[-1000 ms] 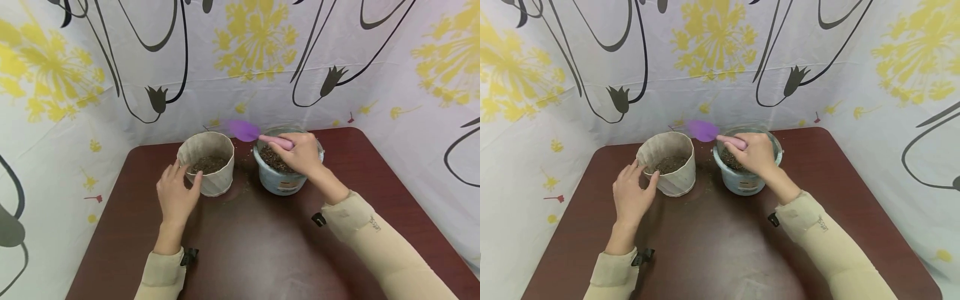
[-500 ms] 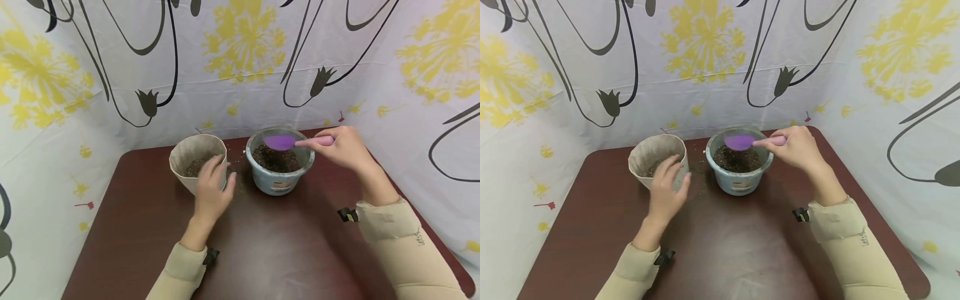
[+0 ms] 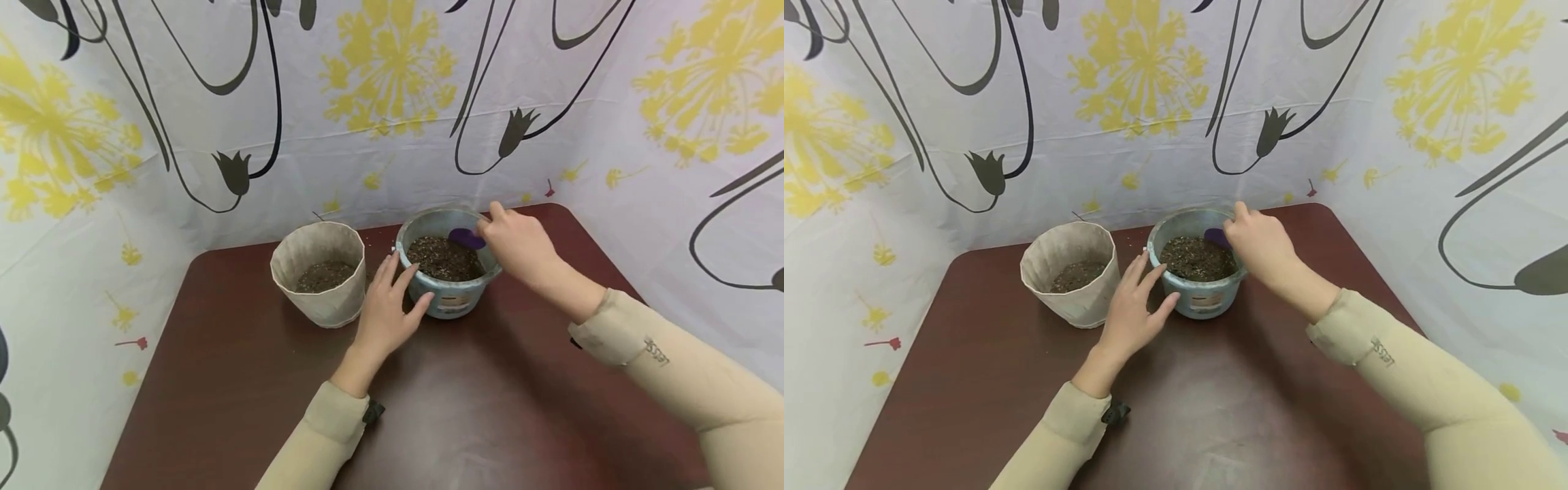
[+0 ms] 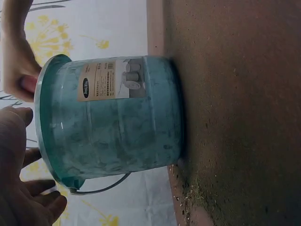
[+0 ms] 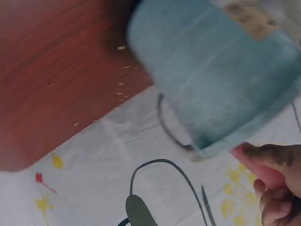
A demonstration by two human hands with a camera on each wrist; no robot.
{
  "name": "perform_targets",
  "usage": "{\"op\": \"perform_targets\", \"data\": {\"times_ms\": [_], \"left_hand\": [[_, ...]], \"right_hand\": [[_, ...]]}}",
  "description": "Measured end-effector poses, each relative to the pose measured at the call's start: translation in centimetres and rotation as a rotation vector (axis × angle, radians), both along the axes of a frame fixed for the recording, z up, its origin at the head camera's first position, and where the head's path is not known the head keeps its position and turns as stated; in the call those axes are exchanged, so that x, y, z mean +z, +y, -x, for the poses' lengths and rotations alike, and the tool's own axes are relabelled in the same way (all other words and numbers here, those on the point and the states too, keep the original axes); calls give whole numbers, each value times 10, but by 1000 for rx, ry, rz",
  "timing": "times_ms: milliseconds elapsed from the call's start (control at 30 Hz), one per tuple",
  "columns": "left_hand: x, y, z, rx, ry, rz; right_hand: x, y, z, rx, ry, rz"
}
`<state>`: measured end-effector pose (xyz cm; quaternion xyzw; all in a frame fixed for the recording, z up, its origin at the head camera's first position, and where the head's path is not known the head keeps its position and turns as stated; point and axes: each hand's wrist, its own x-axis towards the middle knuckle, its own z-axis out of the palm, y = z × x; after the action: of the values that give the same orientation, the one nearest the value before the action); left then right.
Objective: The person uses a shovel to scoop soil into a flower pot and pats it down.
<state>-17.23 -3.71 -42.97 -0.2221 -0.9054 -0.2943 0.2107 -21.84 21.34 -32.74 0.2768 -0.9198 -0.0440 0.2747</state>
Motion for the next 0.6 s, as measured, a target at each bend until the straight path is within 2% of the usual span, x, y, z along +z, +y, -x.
{"op": "perform_targets", "data": {"times_ms": [133, 200, 300, 433, 600], "left_hand": [[2, 7, 1, 20, -114, -15], [3, 10, 3, 32, -137, -27], [4, 14, 6, 53, -138, -40], [7, 14, 7, 63, -128, -44], [9, 11, 7, 71, -152, -53]], "right_hand": [[-1, 5, 13, 50, -74, -149], [4, 9, 19, 105, -128, -192], [11, 17, 28, 166, -264, -212], [18, 27, 37, 177, -464, -104], [15, 36, 48, 236, -616, 72]]}}
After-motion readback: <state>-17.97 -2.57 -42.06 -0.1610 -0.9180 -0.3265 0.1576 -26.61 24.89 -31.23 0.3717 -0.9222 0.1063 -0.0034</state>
